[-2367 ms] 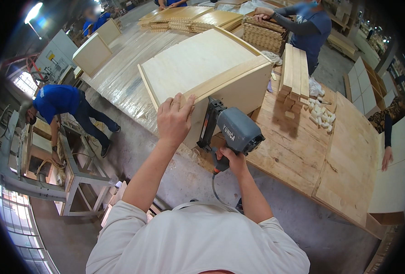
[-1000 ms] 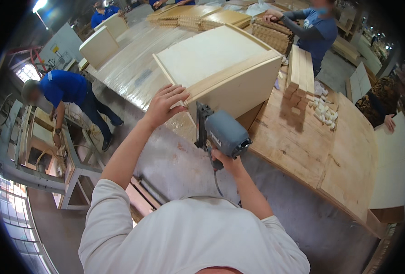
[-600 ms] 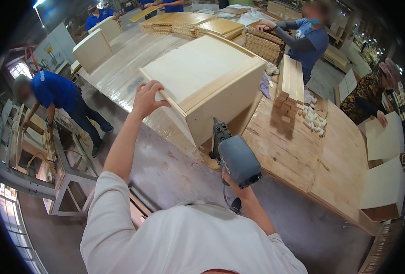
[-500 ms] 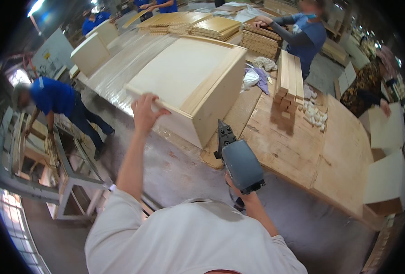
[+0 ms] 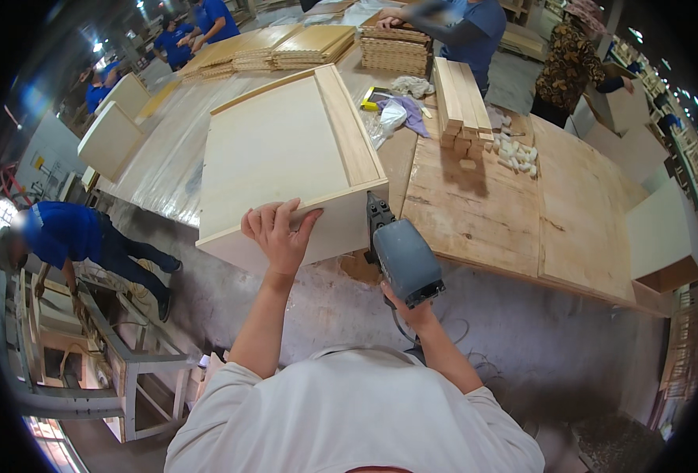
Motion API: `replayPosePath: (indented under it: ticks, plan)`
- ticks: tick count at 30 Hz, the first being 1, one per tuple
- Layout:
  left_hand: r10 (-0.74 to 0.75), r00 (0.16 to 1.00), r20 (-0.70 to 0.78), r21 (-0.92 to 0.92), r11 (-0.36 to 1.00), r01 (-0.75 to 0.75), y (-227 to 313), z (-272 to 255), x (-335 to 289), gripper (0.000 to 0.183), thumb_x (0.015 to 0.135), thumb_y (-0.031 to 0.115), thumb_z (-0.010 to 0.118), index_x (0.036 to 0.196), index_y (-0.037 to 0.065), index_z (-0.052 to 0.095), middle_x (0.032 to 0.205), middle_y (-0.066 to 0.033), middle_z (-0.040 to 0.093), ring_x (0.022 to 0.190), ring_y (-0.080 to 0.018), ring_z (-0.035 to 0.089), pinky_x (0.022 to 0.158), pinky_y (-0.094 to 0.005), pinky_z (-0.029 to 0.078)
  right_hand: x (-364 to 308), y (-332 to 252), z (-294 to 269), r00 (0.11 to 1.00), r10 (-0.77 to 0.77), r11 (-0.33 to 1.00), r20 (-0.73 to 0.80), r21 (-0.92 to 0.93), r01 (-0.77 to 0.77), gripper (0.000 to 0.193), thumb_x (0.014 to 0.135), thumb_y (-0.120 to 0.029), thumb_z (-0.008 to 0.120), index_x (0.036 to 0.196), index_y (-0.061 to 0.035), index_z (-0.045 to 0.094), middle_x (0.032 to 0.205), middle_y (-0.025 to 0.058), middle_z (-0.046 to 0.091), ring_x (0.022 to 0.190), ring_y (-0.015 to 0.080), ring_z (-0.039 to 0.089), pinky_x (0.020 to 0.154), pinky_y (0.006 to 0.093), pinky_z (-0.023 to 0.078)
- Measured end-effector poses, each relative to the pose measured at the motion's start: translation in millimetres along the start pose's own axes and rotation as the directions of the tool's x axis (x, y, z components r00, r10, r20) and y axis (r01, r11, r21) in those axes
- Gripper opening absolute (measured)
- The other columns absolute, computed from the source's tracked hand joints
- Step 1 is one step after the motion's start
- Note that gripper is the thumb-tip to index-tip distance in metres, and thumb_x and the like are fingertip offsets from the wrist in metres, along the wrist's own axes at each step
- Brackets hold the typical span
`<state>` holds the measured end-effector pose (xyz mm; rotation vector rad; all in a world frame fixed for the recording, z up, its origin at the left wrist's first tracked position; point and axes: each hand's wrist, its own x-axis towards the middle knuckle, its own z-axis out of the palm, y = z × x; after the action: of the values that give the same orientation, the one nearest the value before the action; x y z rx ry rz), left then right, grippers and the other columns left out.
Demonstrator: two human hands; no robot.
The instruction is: The person assembles wooden boxes by attaching side panels to a base using a pneumatic nail gun. They repeatedly position the panels, secure them with nails, and wipe the edges with a cloth. The process is repeated for multiple units in a factory setting.
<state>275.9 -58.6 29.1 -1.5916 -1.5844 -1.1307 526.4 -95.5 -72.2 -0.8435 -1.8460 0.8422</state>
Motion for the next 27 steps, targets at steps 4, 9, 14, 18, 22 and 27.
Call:
replayPosePath:
  ticks: [4, 9, 14, 18, 22, 27]
  plan:
    - [-0.02, 1.0, 0.011, -0.03, 0.999, 0.02, -2.6, -1.8, -2.0, 0.032, 0.068, 0.035, 0.08, 0.091, 0.017, 0.066, 0.088, 0.0016, 0.056, 0.093, -0.0203, 0.047, 0.093, -0.0393, 0.027, 2.0, -11.7, 6.4, 0.997, -0.004, 0.999, -0.072, -0.05, 0.001, 0.041, 0.087, -0.021, 0.062, 0.126, -0.01, 0.054, 0.126, 0.0081, 0.057, 0.118, 0.0267, 0.053, 0.099, 0.0381, 0.042]
    - [-0.02, 1.0, 0.013, -0.052, 0.998, 0.02, 1.3, -5.9, 2.3, 0.03, 0.069, 0.033, 0.08, 0.09, 0.017, 0.066, 0.087, 0.0019, 0.056, 0.093, -0.02, 0.047, 0.093, -0.0389, 0.028, 8.9, -11.2, 7.4, 0.989, -0.124, 0.961, -0.079, -0.258, 0.101, 0.032, 0.083, -0.014, 0.066, 0.114, -0.0084, 0.062, 0.113, 0.0049, 0.065, 0.106, 0.0232, 0.059, 0.091, 0.0371, 0.045]
    - [-0.073, 0.997, 0.029, -0.083, 0.994, 0.076, 1.9, -5.3, 0.5, 0.017, 0.075, 0.028, 0.073, 0.087, 0.017, 0.067, 0.084, 0.0016, 0.056, 0.093, -0.0202, 0.048, 0.094, -0.0391, 0.027, 6.0, -24.9, 2.4, 0.997, -0.006, 1.0, -0.08, -0.018, 0.005, 0.02, 0.085, -0.012, 0.066, 0.103, -0.0027, 0.062, 0.099, 0.0105, 0.065, 0.092, 0.0257, 0.061, 0.082, 0.0354, 0.047]
    - [-0.048, 0.999, -0.008, -0.133, 0.99, 0.047, -0.6, -4.3, 7.9, 0.006, 0.077, 0.017, 0.065, 0.083, 0.016, 0.067, 0.082, 0.0005, 0.056, 0.092, -0.0206, 0.049, 0.093, -0.0392, 0.029, 4.1, -33.6, -41.7, 0.895, 0.444, 0.778, -0.04, 0.514, -0.363, 0.012, 0.086, -0.011, 0.063, 0.093, -0.0015, 0.061, 0.081, 0.0086, 0.064, 0.073, 0.0186, 0.061, 0.068, 0.031, 0.048]
    - [-0.081, 0.995, -0.063, -0.076, 0.994, 0.076, -77.2, -10.3, -1.7, 0.005, 0.075, 0.015, 0.063, 0.072, 0.012, 0.066, 0.078, -0.005, 0.057, 0.09, -0.0248, 0.051, 0.089, -0.0404, 0.033, 40.4, -35.6, -124.2, 0.877, 0.465, 0.79, -0.12, 0.504, -0.35, 0.015, 0.087, -0.01, 0.058, 0.098, 0.0004, 0.057, 0.077, 0.0058, 0.059, 0.066, 0.014, 0.057, 0.062, 0.0292, 0.048]
    - [-0.389, 0.831, -0.397, 0.09, 0.885, 0.457, -94.9, -14.7, 17.2, 0.031, 0.083, 0.017, 0.066, 0.111, 0.006, 0.059, 0.114, -0.0168, 0.053, 0.114, -0.0315, 0.047, 0.096, -0.0445, 0.036, 68.1, 9.8, -196.4, 0.938, 0.293, 0.956, -0.185, 0.029, -0.292, 0.072, 0.083, -0.012, 0.06, 0.143, 0.005, 0.025, 0.091, 0.015, 0.058, 0.076, 0.0203, 0.058, 0.069, 0.0327, 0.049]
